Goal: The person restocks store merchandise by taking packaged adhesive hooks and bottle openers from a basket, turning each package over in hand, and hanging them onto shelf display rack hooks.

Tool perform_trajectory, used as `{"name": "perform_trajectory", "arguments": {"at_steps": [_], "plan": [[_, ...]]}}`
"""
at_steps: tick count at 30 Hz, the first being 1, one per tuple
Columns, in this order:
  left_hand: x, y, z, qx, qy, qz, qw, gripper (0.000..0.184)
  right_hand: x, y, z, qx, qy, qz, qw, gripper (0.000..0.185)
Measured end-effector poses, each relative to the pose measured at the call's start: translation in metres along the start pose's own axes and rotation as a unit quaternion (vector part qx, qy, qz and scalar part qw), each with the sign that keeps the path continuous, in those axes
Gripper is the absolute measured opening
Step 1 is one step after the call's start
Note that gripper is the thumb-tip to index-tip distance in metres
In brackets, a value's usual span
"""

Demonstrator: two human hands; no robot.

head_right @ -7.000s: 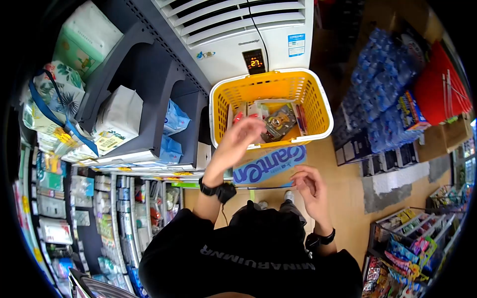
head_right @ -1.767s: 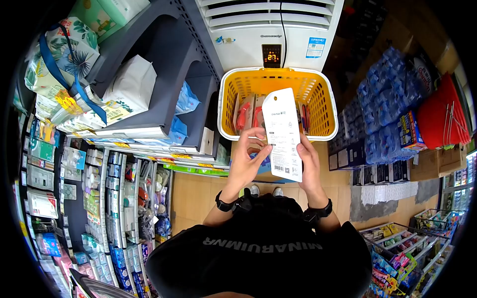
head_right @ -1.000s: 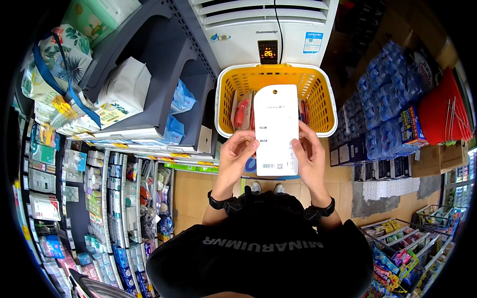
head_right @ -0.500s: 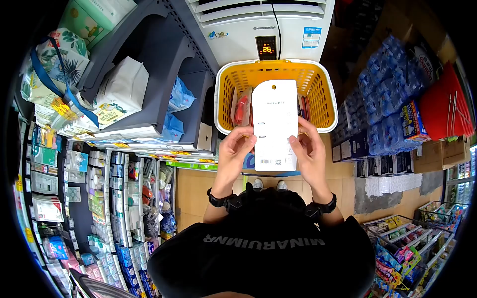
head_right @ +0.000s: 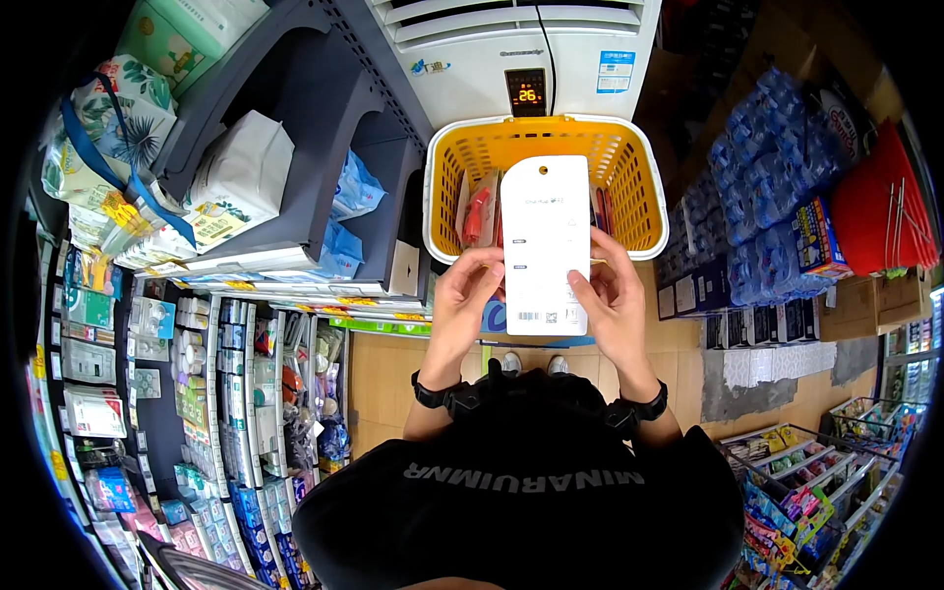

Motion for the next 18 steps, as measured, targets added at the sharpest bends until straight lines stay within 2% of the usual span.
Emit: {"name": "perform_trajectory", "arguments": {"at_steps": [5,10,14,18], "plan": [[-0.003,0.001,-0.003,0.004,0.000,-0.012,1.000,0.018,-0.001,0.000,0.001,0.000,-0.004,0.001,1.000,0.065],[-0.011,0.000,-0.014,0.025,0.005,-0.058,0.998,0.021,-0.006,0.004,-0.003,0.000,0.005,-0.014,1.000,0.069],[-0.022,0.000,-0.021,0.012,-0.022,-0.098,0.995,0.034,-0.006,0.009,0.006,-0.017,0.009,-0.066,0.998,0.069],[-0.033,0.003,-0.028,0.040,-0.053,-0.114,0.991,0.047,-0.008,0.012,0.006,-0.010,-0.015,-0.085,0.996,0.065]]}}
Point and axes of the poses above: each hand's wrist, its own y-axis away from the middle knuckle, its own x-axis out of the back of the hand, z = x × y, the point moved 6 cm from there along -y, towards the middle knuckle, and after that the axes turned 13 degrees about x, right-handed, at the moved point
